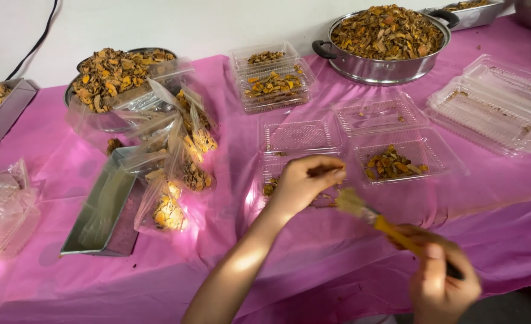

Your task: Sorting and arranging dried tea leaves or flowers into plastic containers using hands and a brush.

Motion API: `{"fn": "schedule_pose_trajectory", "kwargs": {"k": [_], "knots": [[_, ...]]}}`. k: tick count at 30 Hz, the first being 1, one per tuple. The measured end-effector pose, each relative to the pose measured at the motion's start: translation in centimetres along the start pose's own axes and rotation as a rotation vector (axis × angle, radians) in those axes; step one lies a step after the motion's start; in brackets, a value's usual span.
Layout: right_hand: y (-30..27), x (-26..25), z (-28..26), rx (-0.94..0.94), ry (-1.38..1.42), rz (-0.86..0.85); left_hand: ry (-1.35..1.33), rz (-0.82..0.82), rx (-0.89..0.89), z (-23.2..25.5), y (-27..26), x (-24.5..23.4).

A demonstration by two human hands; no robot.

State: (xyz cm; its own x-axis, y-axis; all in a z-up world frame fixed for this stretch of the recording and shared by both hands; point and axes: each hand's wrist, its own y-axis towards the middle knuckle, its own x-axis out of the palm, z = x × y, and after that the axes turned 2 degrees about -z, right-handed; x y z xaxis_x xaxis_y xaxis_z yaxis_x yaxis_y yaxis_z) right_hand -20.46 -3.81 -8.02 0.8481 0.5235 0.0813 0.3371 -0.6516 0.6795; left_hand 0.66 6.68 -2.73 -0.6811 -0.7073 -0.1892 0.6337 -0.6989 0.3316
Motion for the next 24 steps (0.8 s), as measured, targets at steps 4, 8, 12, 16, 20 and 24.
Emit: {"fn": "schedule_pose_trajectory", "kwargs": {"k": [4,8,12,16,20,24], "knots": [[1.4,-2.3,-0.2,-0.062,0.028,0.171,0.339,0.055,0.536,-1.4,6.6,3.8],[0.7,-8.3,6.2,-0.115,-0.015,0.119,0.847,-0.02,0.349,-1.8,9.7,3.9],[0.5,-13.8,12.6,0.127,-0.022,0.2,1.189,-0.351,-0.066,2.1,7.3,-1.3],[0.6,-13.5,14.1,0.163,0.033,0.246,1.367,-0.64,-0.549,2.4,3.4,-5.7],[0.2,-10.6,11.3,0.149,0.019,0.181,1.41,-0.604,-0.366,-4.2,1.9,-7.0],[0.4,-7.7,7.1,0.082,-0.054,0.199,1.258,-0.501,-0.197,-5.1,2.9,-5.9]]}}
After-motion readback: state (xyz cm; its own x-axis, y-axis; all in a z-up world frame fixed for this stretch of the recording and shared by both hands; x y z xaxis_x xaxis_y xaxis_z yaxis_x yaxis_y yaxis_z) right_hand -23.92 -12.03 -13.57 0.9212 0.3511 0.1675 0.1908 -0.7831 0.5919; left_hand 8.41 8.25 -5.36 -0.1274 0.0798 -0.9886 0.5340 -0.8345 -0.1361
